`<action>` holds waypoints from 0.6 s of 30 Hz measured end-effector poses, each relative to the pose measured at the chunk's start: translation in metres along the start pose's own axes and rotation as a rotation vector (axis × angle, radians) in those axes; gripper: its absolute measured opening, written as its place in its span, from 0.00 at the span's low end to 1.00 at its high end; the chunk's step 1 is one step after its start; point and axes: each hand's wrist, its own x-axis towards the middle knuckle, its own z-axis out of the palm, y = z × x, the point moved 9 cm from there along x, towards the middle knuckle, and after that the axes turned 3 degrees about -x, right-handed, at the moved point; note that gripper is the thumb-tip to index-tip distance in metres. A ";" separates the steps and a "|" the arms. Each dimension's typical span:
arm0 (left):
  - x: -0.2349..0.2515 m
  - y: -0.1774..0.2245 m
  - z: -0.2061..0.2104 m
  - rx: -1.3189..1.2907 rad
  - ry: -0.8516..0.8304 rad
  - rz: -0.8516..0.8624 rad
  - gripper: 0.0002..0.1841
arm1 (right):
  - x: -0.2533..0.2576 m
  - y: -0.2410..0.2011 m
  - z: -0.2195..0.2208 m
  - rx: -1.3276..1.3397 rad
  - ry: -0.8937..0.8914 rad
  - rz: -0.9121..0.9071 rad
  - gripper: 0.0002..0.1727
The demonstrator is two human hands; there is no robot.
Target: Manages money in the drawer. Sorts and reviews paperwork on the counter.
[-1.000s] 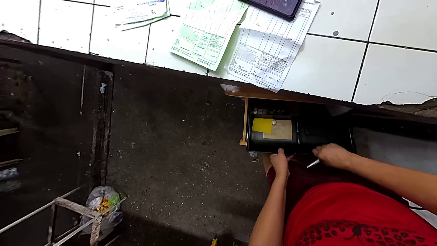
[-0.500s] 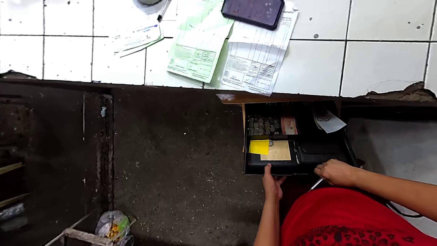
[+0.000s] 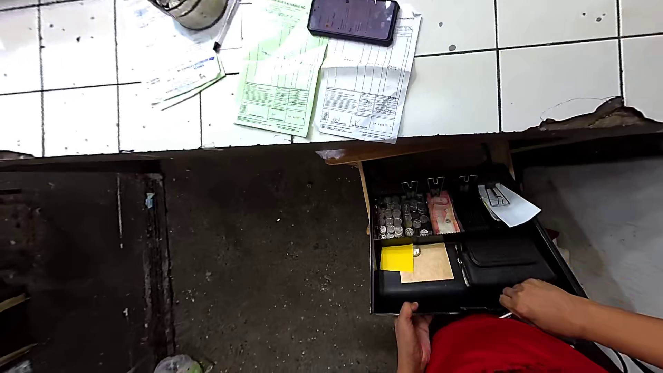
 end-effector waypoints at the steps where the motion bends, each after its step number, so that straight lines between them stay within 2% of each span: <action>1: 0.000 -0.001 -0.003 -0.003 -0.002 -0.006 0.12 | -0.001 -0.001 0.001 0.012 0.009 -0.018 0.13; 3: 0.004 0.001 -0.010 0.016 0.001 -0.012 0.12 | -0.003 -0.002 -0.015 0.093 0.092 -0.092 0.17; 5: 0.007 0.003 -0.012 0.029 0.015 -0.013 0.12 | -0.014 0.007 -0.066 0.167 0.502 -0.147 0.19; 6: 0.006 0.003 -0.013 0.033 0.022 -0.019 0.12 | -0.017 0.018 -0.096 0.136 0.683 -0.096 0.18; 7: 0.004 0.002 -0.014 0.035 0.030 -0.026 0.12 | -0.014 0.030 -0.127 0.102 0.775 -0.006 0.17; 8: 0.003 0.001 -0.016 0.033 0.036 -0.033 0.12 | 0.000 0.046 -0.156 0.064 0.806 0.094 0.16; 11: -0.002 0.001 -0.018 0.022 0.059 -0.044 0.12 | 0.089 0.106 -0.205 0.039 0.655 0.340 0.19; 14: -0.003 0.000 -0.019 0.022 0.071 -0.045 0.12 | 0.173 0.146 -0.228 0.002 0.620 0.365 0.25; 16: 0.000 -0.001 -0.020 0.015 0.056 -0.036 0.12 | 0.201 0.155 -0.241 -0.008 0.665 0.354 0.30; 18: 0.004 -0.004 -0.023 0.001 0.042 -0.031 0.13 | 0.216 0.163 -0.241 0.047 0.648 0.439 0.31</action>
